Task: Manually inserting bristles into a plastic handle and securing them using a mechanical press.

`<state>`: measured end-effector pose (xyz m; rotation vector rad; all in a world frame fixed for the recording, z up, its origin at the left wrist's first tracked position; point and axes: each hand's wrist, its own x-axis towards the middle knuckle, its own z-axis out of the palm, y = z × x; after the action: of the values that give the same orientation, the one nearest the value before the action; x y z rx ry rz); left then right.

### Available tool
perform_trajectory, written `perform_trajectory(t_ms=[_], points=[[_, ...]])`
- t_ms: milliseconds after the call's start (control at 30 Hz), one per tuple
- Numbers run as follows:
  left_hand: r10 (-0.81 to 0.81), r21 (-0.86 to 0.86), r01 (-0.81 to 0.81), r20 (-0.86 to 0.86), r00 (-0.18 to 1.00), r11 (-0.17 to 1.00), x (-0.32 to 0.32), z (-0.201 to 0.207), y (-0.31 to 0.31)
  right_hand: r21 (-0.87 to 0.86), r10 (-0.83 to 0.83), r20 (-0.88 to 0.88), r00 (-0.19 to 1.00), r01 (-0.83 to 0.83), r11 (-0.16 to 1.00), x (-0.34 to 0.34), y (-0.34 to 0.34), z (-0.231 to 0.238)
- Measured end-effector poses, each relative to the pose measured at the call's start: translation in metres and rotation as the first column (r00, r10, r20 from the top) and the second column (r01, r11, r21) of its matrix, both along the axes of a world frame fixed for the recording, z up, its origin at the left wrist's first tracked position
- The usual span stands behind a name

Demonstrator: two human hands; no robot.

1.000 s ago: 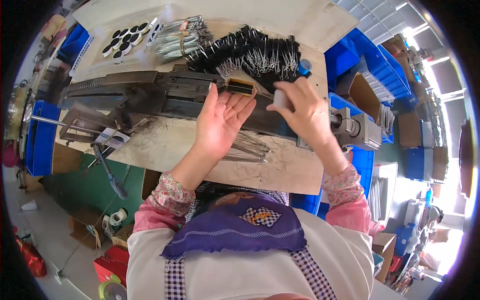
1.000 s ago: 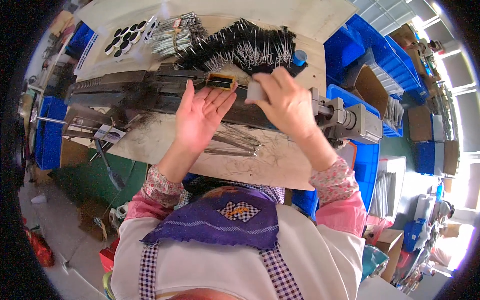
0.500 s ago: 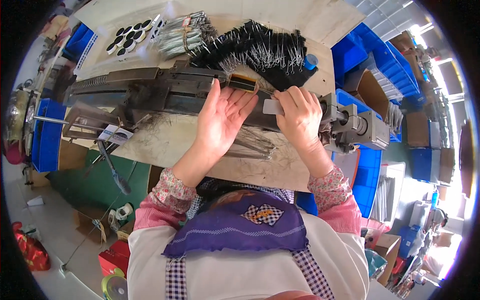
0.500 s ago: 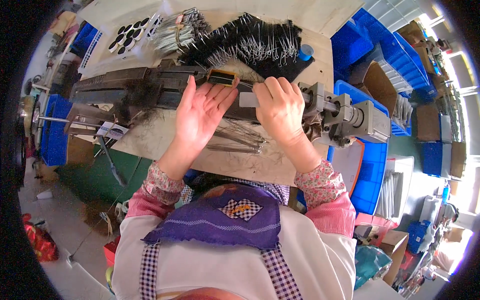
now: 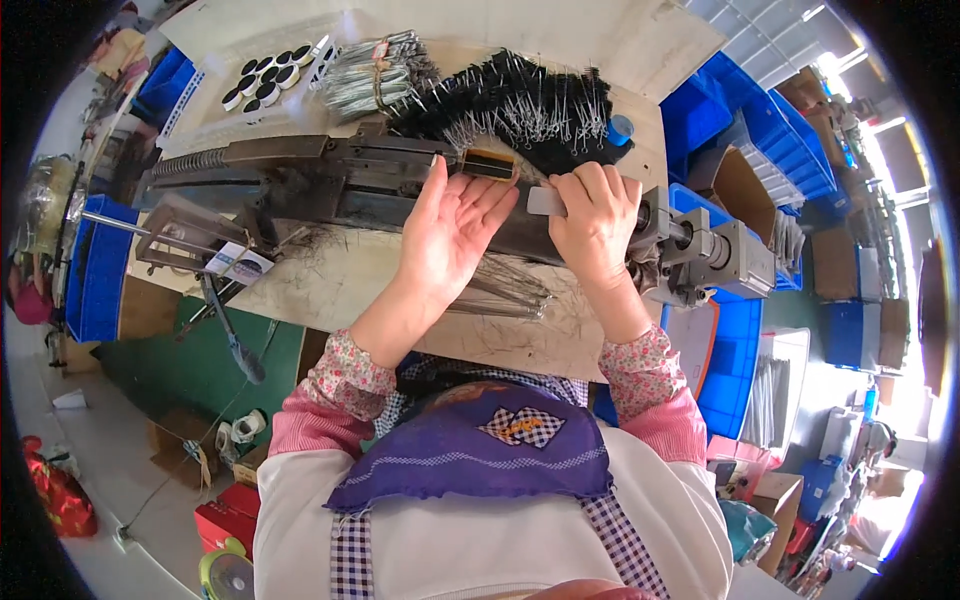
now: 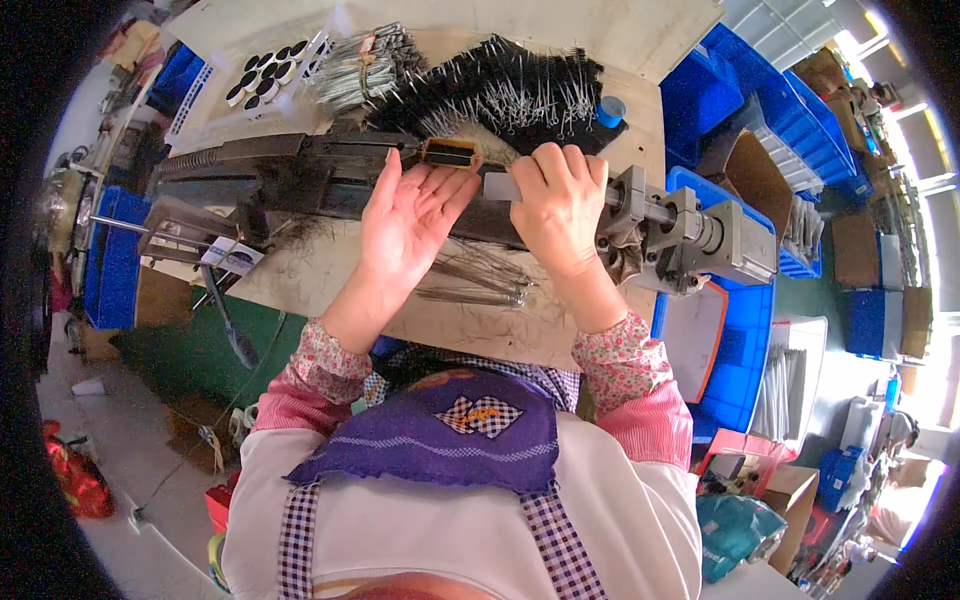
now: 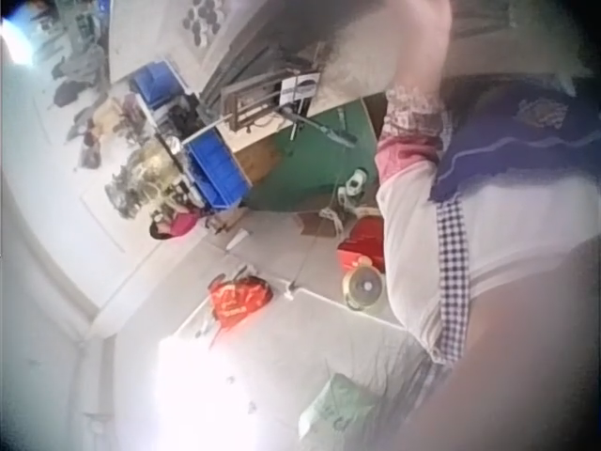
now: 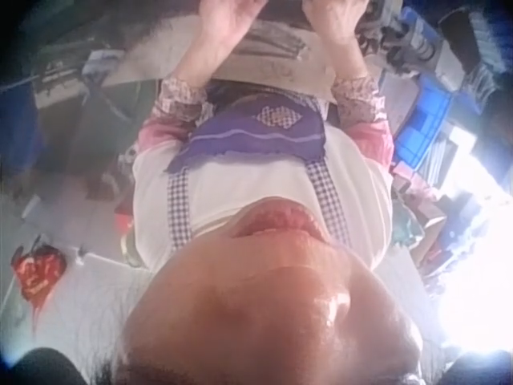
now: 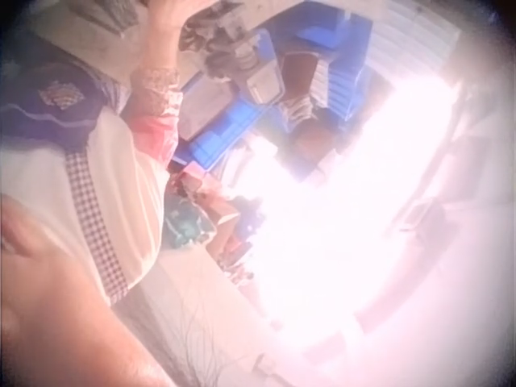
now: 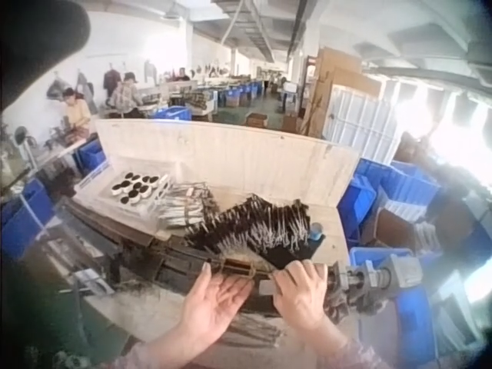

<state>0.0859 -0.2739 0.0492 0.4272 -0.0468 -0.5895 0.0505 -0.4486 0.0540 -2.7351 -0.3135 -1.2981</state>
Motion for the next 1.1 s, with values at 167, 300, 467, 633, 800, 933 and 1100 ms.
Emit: perform_trajectory(t_ms=[167, 300, 467, 633, 800, 933, 1100], points=[[0.017, -0.015, -0.017, -0.025, 1.0, 1.0, -0.002, 0.002, -0.002, -0.099, 0.074, -0.055, 0.996, -0.079, 0.992, 0.003, -0.008, 0.005], [0.005, -0.009, -0.005, -0.031, 0.999, 1.0, -0.001, -0.002, -0.002, -0.159, 0.112, -0.181, 0.977, -0.141, 0.977, 0.001, -0.012, 0.015], [0.003, -0.031, -0.004, -0.058, 0.998, 1.0, 0.0, -0.005, 0.002, 0.054, 0.146, -0.467, 0.872, -0.136, 0.989, -0.012, 0.0, 0.056], [-0.01, -0.091, 0.005, -0.051, 0.999, 0.996, 0.003, -0.021, 0.003, 0.106, 0.305, -0.328, 0.894, -0.286, 0.952, -0.003, 0.02, 0.041], [0.016, -0.129, -0.026, -0.079, 0.997, 0.991, -0.001, -0.003, -0.001, 0.16, 0.24, -0.284, 0.928, -0.201, 0.967, 0.019, 0.021, 0.036], [0.017, -0.041, -0.021, -0.094, 0.995, 0.999, -0.004, -0.004, -0.001, 0.468, 0.355, -0.367, 0.86, -0.159, 0.869, 0.035, 0.006, 0.046], [0.041, -0.007, -0.041, -0.059, 0.997, 0.999, -0.003, -0.001, 0.0, 0.388, 0.376, -0.472, 0.797, -0.195, 0.901, 0.037, 0.002, 0.045]])
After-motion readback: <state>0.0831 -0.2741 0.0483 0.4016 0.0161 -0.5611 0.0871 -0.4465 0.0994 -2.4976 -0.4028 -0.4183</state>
